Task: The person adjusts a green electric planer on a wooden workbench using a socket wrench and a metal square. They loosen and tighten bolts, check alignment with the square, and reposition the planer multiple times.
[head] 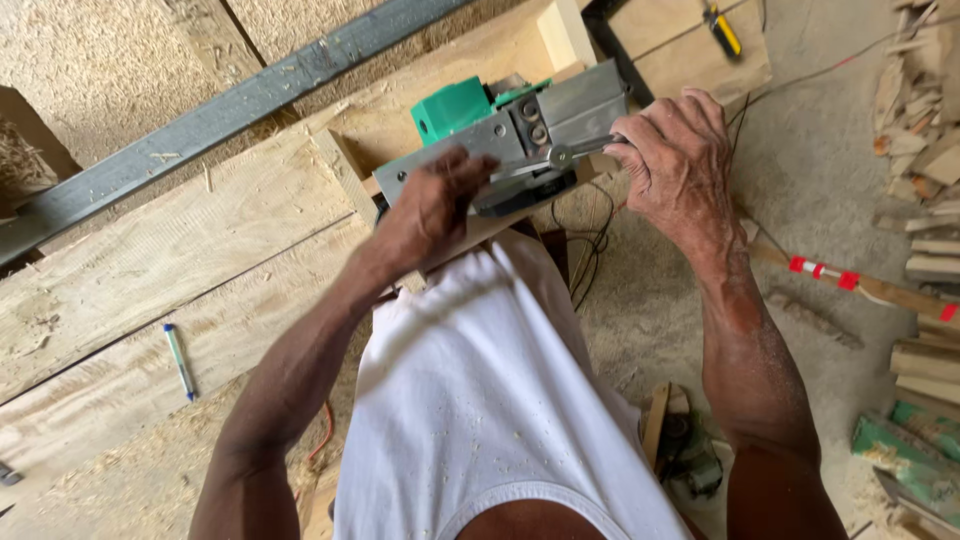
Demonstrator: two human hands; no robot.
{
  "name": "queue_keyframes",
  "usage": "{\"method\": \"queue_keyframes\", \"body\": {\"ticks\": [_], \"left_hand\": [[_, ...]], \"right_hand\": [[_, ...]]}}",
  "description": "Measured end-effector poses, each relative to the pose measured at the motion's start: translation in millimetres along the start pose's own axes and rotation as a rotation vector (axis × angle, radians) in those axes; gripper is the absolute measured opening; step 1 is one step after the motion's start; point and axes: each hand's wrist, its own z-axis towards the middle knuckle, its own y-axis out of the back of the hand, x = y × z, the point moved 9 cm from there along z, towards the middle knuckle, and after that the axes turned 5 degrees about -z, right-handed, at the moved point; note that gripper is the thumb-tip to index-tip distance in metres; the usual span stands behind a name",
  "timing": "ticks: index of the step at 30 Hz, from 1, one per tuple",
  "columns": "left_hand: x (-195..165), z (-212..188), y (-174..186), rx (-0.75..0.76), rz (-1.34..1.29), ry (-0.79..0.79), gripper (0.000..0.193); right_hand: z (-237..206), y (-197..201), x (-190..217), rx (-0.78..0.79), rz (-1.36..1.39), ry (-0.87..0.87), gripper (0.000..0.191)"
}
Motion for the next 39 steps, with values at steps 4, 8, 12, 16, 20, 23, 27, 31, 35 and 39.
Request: {"method": "queue_keyframes", "body": {"ticks": [4,8,12,16,20,23,27,31,35,39], "left_hand": [[-52.2,24.8,-13.3,0.019,0.613,-0.608,0.016],[-32.6,61.8,-0.5,0.034,0.206,-0.334,0.028],[-27.6,84.1,-9.3,-0.001,-0.183,-0.356,0.049],[-13.7,117.0,-32.2,-0.019,-0.322,-0.268,0.047],[-11.5,142.0,-53.6,0.039,-0.282,-0.231,0.037],[-14.6,155.5,-68.4,0.056,-0.067,-0.244,0.034],[-11.5,177.0,-94.1,0.099,0.210,-0.269,0.034],[1.4,189.2,-116.5,0.211,0.262,-0.330,0.036],[-10.7,182.0,-120.4,0.207,0.325,-0.412,0.035],[-35.8,106.5,-101.0,0.050,0.660,-0.438,0.037]], "right_hand": [[-24.9,-24.1,-4.4,0.056,-0.036,-0.144,0.022],[-52.7,-43.9,-0.1,0.114,0.137,-0.336,0.028],[-69.0,-58.3,14.6,0.214,0.407,-0.412,0.029],[-64.8,-70.6,40.5,0.234,0.930,-0.434,0.037],[-64.2,-90.2,66.8,0.174,1.300,-0.692,0.040],[-57.4,-96.9,88.9,0.059,1.539,-0.834,0.042],[-43.9,-94.0,110.2,-0.067,1.708,-0.975,0.042],[-35.0,-101.1,124.9,-0.218,1.887,-1.167,0.039],[-25.5,-111.3,134.5,-0.383,2.034,-1.128,0.040],[-27.0,-121.6,130.2,-0.299,1.972,-1.151,0.036]]}}
